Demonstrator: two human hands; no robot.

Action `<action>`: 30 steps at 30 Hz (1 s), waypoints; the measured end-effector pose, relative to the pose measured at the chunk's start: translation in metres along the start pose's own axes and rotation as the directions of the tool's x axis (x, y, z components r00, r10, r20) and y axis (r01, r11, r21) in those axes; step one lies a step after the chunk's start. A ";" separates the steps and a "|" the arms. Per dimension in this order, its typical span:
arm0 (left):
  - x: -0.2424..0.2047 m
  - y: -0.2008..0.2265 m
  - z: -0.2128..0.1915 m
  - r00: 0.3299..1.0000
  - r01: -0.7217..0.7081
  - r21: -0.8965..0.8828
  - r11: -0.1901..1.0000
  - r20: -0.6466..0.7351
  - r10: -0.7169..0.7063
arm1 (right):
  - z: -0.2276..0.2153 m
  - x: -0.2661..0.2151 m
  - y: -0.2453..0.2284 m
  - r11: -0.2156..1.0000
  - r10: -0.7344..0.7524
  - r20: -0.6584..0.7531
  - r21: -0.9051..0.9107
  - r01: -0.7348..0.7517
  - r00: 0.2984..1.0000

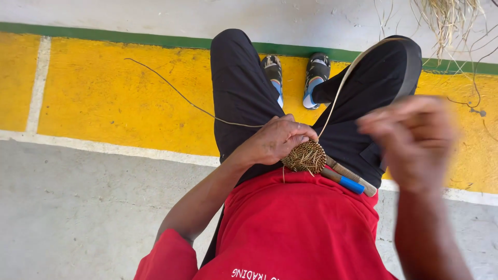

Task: Weaving thin strips of material to finish the edge of a circular woven base.

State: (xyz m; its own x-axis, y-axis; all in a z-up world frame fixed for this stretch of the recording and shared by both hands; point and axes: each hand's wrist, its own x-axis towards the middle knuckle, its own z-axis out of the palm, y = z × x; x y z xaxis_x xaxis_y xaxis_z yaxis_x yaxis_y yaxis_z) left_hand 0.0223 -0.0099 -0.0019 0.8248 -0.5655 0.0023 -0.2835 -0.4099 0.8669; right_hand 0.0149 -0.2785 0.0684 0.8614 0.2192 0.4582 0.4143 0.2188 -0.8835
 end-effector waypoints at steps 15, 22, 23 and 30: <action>0.003 -0.005 0.007 0.998 0.025 -0.001 1.000 -0.051 -0.025 | 0.045 -0.041 0.048 0.866 0.287 0.049 -0.440 -0.237 0.957; 0.005 -0.006 0.010 0.997 0.036 0.013 0.999 -0.067 -0.035 | 0.049 -0.039 0.045 0.750 0.224 0.067 -0.649 -0.128 0.972; 0.004 -0.005 0.009 0.997 0.042 0.015 0.999 -0.065 -0.041 | 0.049 -0.039 0.045 0.734 0.229 0.056 -0.666 -0.134 0.972; -0.003 0.006 0.005 0.999 -0.013 0.031 0.999 -0.050 0.014 | 0.029 -0.029 0.050 0.707 0.341 0.088 -0.681 -0.193 0.936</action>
State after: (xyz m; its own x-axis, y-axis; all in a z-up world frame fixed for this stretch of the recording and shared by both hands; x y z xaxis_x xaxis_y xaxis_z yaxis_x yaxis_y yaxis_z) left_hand 0.0157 -0.0139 0.0011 0.8439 -0.5350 0.0392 -0.3090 -0.4250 0.8508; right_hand 0.0026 -0.2462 0.0137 0.9215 0.3638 0.1363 0.3264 -0.5348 -0.7794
